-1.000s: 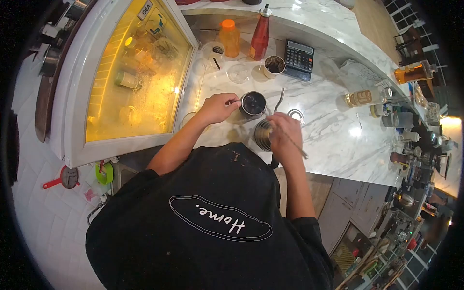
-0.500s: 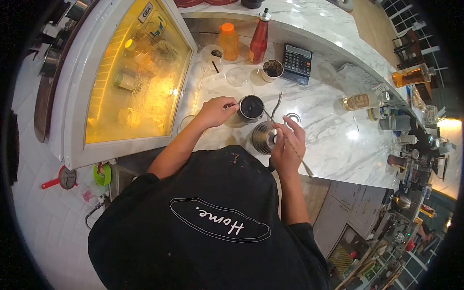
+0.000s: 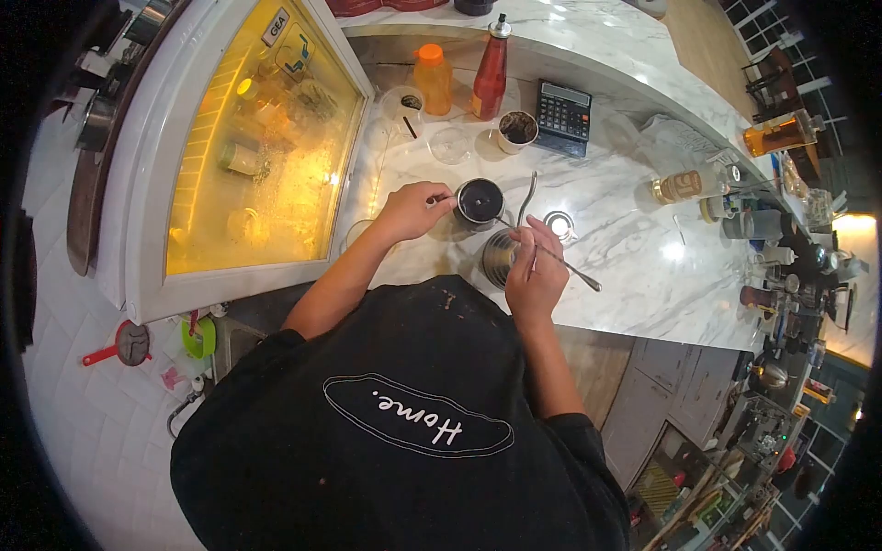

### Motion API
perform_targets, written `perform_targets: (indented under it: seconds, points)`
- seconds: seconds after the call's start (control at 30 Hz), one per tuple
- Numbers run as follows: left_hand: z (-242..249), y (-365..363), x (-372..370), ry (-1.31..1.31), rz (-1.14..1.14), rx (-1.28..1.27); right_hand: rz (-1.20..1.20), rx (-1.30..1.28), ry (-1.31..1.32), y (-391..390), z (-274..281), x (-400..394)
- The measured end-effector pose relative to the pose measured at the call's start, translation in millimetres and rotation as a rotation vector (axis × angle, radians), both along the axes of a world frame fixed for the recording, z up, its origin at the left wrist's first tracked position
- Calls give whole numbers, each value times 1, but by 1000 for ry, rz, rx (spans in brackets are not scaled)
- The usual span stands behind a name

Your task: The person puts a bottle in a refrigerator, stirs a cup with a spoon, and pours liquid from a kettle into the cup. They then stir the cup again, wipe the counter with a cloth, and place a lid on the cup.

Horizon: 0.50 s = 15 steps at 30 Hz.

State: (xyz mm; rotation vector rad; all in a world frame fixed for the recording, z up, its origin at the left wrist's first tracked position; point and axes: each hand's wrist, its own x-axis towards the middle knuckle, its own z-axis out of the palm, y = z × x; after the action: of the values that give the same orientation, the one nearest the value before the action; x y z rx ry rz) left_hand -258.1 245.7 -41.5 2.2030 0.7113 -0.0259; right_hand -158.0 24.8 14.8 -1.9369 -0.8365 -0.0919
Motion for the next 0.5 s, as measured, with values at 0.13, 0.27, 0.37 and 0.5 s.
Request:
perform_targets:
  seconds: [0.13, 0.27, 0.37, 0.5]
  points:
    - [-2, 1, 0, -10, 0, -9, -1, 25, -3, -2, 1, 0]
    - [-12, 2, 0, -28, -6, -28, 12, -33, 60, -6, -14, 3]
    - [-4, 0, 0, -14, -5, -15, 43, -46, 107, -12, -32, 4]
    - [-3, 0, 0, -4, -2, 10, 15, 62, 344, -15, -33, 3]
